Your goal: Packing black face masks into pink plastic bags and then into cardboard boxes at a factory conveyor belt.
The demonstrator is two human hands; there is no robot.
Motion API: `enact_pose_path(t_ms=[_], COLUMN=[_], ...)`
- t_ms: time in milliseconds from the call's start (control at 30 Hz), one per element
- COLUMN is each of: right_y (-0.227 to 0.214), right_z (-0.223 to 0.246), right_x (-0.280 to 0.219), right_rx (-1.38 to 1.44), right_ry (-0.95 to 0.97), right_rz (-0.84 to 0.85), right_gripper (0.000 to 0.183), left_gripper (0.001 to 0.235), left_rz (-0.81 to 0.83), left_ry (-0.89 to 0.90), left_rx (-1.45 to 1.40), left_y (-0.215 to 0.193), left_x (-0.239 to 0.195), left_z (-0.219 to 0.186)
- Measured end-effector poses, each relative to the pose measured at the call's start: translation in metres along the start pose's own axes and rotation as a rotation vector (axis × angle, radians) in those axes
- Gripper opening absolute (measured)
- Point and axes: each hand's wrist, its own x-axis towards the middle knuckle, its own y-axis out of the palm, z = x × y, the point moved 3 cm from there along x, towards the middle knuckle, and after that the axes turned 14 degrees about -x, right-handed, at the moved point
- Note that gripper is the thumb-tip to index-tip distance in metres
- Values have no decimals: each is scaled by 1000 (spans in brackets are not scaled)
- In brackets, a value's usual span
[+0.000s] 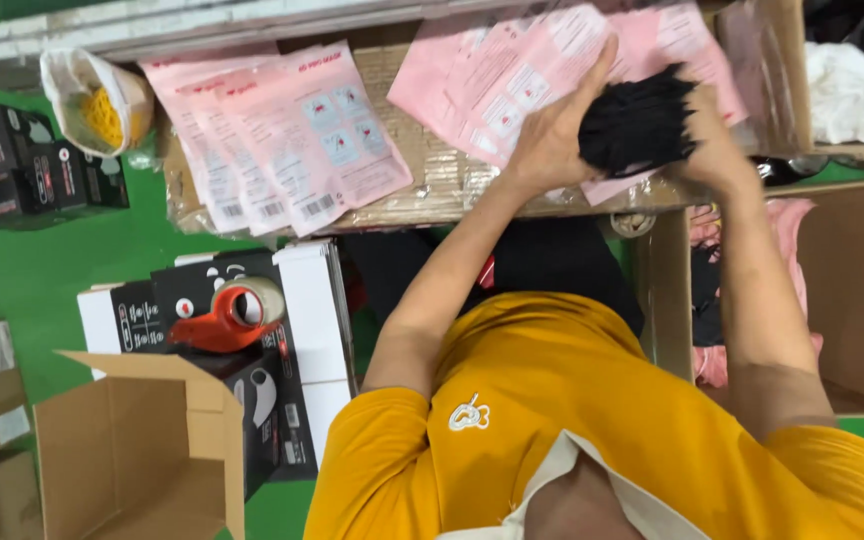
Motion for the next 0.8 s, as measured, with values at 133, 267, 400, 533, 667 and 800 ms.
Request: enact_pose_path(t_ms=[133,267,400,533,667,800], right_y=[17,12,-2,-66,-92,-91], right_z=[-32,-31,-13,-92,-4,108], right_x=[1,-8,-25,-99,-13,16], right_rx=[6,332,741,1088,559,-101], right_ry=[-55,82,186,377,145,-5], right_rz=[62,112,-57,-562,-363,-180], right_gripper=[49,45,29,40,39,31], left_gripper=[107,78,77,128,101,91], left_rz=[93,-19,-120,102,-15,-311], left_ry=[-226,-80,-175,85,-112,-183], left_rx=[-12,-580,-900,-990,-1190,-1281], left_y=[17,15,-6,-54,-51,-18], left_x=[-8,-20,-22,-23,-34,-30], left_z=[40,42,0,-50,-1,71])
